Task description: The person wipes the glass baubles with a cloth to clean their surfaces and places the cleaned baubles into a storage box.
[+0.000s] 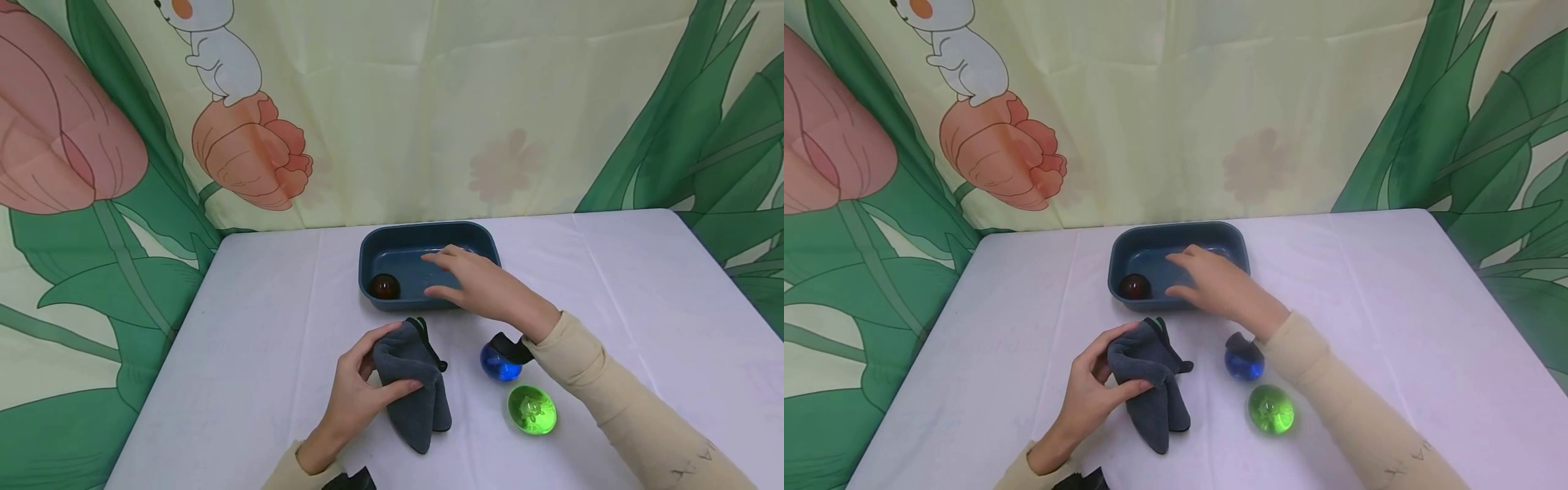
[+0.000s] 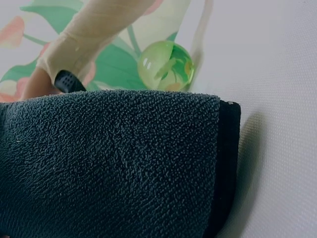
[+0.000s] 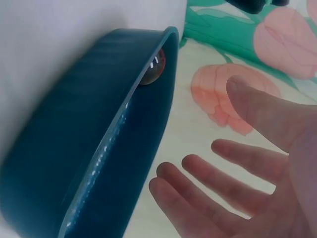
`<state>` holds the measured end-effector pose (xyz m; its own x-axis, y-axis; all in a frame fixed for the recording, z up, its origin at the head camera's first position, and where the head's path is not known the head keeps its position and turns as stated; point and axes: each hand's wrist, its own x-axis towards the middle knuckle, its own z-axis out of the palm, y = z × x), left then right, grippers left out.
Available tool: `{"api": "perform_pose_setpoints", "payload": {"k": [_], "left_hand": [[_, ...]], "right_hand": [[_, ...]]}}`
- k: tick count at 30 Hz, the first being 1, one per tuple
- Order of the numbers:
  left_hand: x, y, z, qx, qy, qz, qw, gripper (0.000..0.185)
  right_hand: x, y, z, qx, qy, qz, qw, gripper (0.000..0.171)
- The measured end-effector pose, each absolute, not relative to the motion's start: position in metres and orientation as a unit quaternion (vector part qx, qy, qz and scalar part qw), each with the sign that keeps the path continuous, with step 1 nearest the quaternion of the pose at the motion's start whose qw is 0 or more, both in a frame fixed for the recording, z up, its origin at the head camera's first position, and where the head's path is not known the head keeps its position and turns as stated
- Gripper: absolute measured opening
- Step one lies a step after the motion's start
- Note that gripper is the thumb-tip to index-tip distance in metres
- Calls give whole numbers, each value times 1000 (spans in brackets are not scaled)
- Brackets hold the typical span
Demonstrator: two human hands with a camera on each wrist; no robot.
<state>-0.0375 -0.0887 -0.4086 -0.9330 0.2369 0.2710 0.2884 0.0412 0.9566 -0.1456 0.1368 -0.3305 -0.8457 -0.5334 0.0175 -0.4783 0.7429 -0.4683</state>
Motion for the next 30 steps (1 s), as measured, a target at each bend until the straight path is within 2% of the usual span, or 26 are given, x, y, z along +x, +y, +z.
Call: {"api": "perform_pose_setpoints", "payload": {"k": [12, 30], "left_hand": [[-38, -89, -411, -179, -722, -668, 22, 73], [-38, -92, -414, -177, -724, -665, 31, 72]], "right_hand": [[-128, 156, -331, -297, 929, -216, 50, 55], [-113, 186, -346, -359, 902, -228, 78, 54]]}}
